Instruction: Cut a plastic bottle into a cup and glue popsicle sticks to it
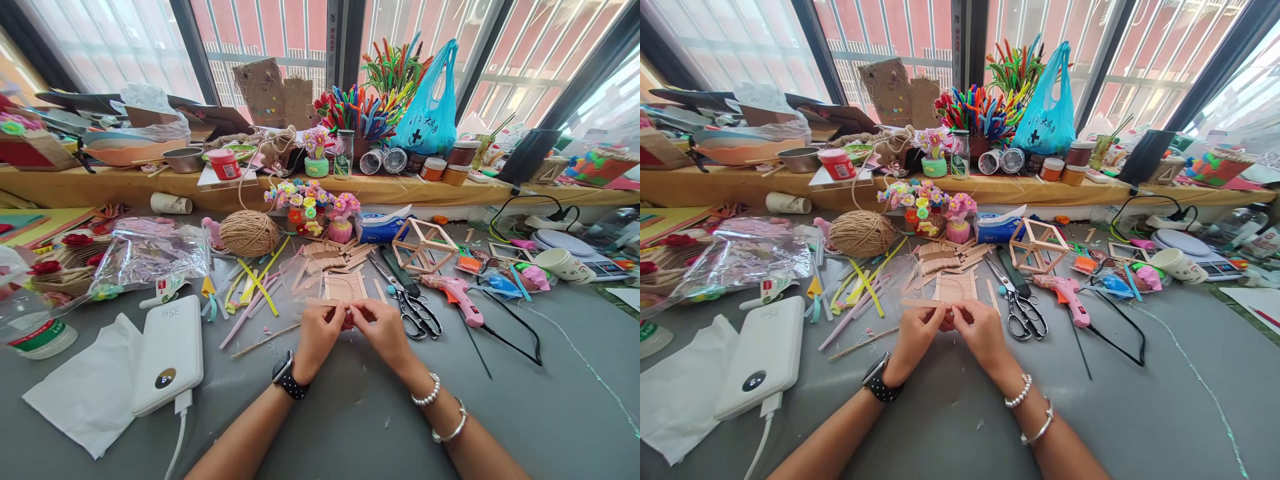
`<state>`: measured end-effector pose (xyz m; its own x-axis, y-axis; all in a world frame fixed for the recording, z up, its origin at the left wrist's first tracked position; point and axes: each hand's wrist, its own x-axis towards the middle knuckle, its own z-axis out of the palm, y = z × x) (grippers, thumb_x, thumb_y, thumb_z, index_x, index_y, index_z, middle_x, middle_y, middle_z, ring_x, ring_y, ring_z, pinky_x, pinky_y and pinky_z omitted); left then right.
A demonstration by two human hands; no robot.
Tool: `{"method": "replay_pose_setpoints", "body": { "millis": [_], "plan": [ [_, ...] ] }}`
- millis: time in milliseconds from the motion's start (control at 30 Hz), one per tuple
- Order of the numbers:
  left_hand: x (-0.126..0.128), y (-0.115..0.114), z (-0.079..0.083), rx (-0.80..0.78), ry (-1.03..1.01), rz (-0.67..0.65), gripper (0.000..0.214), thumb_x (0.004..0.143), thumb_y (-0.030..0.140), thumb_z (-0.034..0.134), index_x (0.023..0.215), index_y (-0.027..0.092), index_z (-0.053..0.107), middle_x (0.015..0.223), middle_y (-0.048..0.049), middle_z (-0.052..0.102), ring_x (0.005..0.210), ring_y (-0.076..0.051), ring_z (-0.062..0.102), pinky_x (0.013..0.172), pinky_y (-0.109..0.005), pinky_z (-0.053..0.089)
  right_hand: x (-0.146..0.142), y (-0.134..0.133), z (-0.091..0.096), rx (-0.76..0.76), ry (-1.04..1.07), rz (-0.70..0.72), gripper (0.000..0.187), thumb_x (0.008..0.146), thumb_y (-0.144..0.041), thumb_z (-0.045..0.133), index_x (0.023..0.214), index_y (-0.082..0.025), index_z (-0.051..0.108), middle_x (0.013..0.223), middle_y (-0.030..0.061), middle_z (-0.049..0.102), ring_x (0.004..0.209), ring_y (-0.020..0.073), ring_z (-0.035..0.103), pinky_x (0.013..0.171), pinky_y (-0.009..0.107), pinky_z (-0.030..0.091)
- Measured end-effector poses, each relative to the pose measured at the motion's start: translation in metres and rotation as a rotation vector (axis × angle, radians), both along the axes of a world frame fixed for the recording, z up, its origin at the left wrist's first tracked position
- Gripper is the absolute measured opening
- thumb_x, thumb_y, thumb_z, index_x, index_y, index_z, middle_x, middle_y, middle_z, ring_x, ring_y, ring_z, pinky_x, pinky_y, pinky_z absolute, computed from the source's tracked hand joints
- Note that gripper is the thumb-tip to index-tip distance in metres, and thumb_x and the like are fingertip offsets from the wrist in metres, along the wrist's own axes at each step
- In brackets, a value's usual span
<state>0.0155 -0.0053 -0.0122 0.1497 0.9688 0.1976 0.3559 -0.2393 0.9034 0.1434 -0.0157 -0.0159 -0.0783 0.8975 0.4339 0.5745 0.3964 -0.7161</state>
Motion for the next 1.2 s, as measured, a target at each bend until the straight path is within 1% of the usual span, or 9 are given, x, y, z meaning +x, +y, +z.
{"method": "replay_pose_setpoints", "body": {
  "millis": [67, 133, 267, 433, 700, 933, 1000, 1067, 1200],
  "plan": [
    [-0.001, 0.001, -0.001, -0.059, -0.076, -0.010, 0.034, 0.081, 0.031, 0.043, 0.064, 0.013, 0.066, 0.059, -0.0046, 0.067, 0.050, -0.013, 0.062, 0.051, -0.021, 0.048, 0.002, 0.000, 0.003, -0.050, 0.058, 0.055, 0.015, 0.080, -0.019, 0.050, 0.080, -0.015, 0.064, 0.075, 0.0041, 0.068, 0.063, 0.0124, 0.061, 0.058, 0.020, 0.047],
    [-0.002, 0.001, -0.001, -0.047, -0.075, 0.003, 0.033, 0.081, 0.030, 0.043, 0.064, 0.013, 0.066, 0.059, -0.0048, 0.068, 0.051, -0.014, 0.062, 0.052, -0.022, 0.048, 0.004, 0.000, 0.004, -0.034, 0.046, 0.070, 0.015, 0.079, -0.019, 0.051, 0.084, -0.016, 0.065, 0.079, 0.0047, 0.069, 0.068, 0.0137, 0.063, 0.061, 0.022, 0.048],
    [-0.001, -0.001, -0.001, 0.032, 0.023, 0.005, 0.032, 0.082, 0.029, 0.043, 0.067, 0.014, 0.067, 0.062, -0.0046, 0.069, 0.054, -0.013, 0.063, 0.053, -0.021, 0.047, 0.006, 0.001, 0.002, 0.038, -0.038, 0.048, 0.016, 0.080, -0.017, 0.050, 0.084, -0.015, 0.065, 0.080, 0.0055, 0.069, 0.073, 0.0154, 0.063, 0.066, 0.024, 0.048],
    [0.000, -0.002, -0.001, 0.122, 0.156, 0.018, 0.032, 0.082, 0.027, 0.042, 0.064, 0.015, 0.065, 0.059, -0.0036, 0.067, 0.053, -0.013, 0.062, 0.053, -0.021, 0.045, 0.006, 0.001, -0.003, 0.139, -0.183, 0.044, 0.018, 0.082, -0.016, 0.046, 0.083, -0.015, 0.064, 0.077, 0.0062, 0.068, 0.069, 0.0161, 0.062, 0.063, 0.025, 0.047],
    [-0.001, -0.002, -0.002, 0.284, 0.320, 0.034, 0.030, 0.082, 0.023, 0.041, 0.062, 0.015, 0.062, 0.060, -0.0036, 0.065, 0.056, -0.013, 0.058, 0.055, -0.023, 0.041, -0.005, -0.001, -0.007, 0.285, -0.410, -0.054, 0.027, 0.087, -0.017, 0.035, 0.077, -0.014, 0.060, 0.069, 0.0064, 0.064, 0.060, 0.0153, 0.059, 0.055, 0.024, 0.042],
    [-0.001, -0.003, -0.003, 0.328, 0.305, 0.036, 0.028, 0.082, 0.022, 0.042, 0.068, 0.016, 0.065, 0.067, -0.0035, 0.067, 0.061, -0.014, 0.059, 0.059, -0.023, 0.043, -0.011, -0.002, -0.007, 0.321, -0.428, -0.151, 0.024, 0.084, -0.017, 0.040, 0.066, -0.015, 0.056, 0.060, 0.0036, 0.059, 0.054, 0.0144, 0.055, 0.049, 0.023, 0.038],
    [-0.002, -0.002, -0.001, 0.313, 0.291, 0.034, 0.027, 0.082, 0.023, 0.042, 0.069, 0.016, 0.065, 0.070, -0.0040, 0.068, 0.062, -0.014, 0.060, 0.059, -0.024, 0.044, -0.011, -0.002, -0.007, 0.280, -0.376, -0.142, 0.022, 0.083, -0.017, 0.042, 0.067, -0.015, 0.057, 0.060, 0.0039, 0.059, 0.054, 0.0146, 0.055, 0.050, 0.023, 0.039],
    [-0.002, -0.002, 0.001, 0.269, 0.245, 0.024, 0.027, 0.082, 0.024, 0.042, 0.069, 0.016, 0.065, 0.069, -0.0041, 0.068, 0.062, -0.014, 0.061, 0.059, -0.024, 0.045, -0.010, -0.001, -0.007, 0.180, -0.242, -0.118, 0.018, 0.081, -0.018, 0.045, 0.070, -0.015, 0.059, 0.063, 0.0045, 0.062, 0.056, 0.0145, 0.057, 0.052, 0.024, 0.042],
    [-0.005, -0.002, 0.003, 0.079, 0.059, -0.014, 0.032, 0.082, 0.027, 0.041, 0.063, 0.014, 0.063, 0.059, -0.0036, 0.066, 0.052, -0.013, 0.061, 0.052, -0.021, 0.046, -0.003, 0.002, -0.003, -0.189, 0.245, 0.050, 0.017, 0.079, -0.027, 0.049, 0.078, -0.015, 0.062, 0.071, 0.0052, 0.066, 0.060, 0.0146, 0.062, 0.056, 0.025, 0.049]
  ]
}}
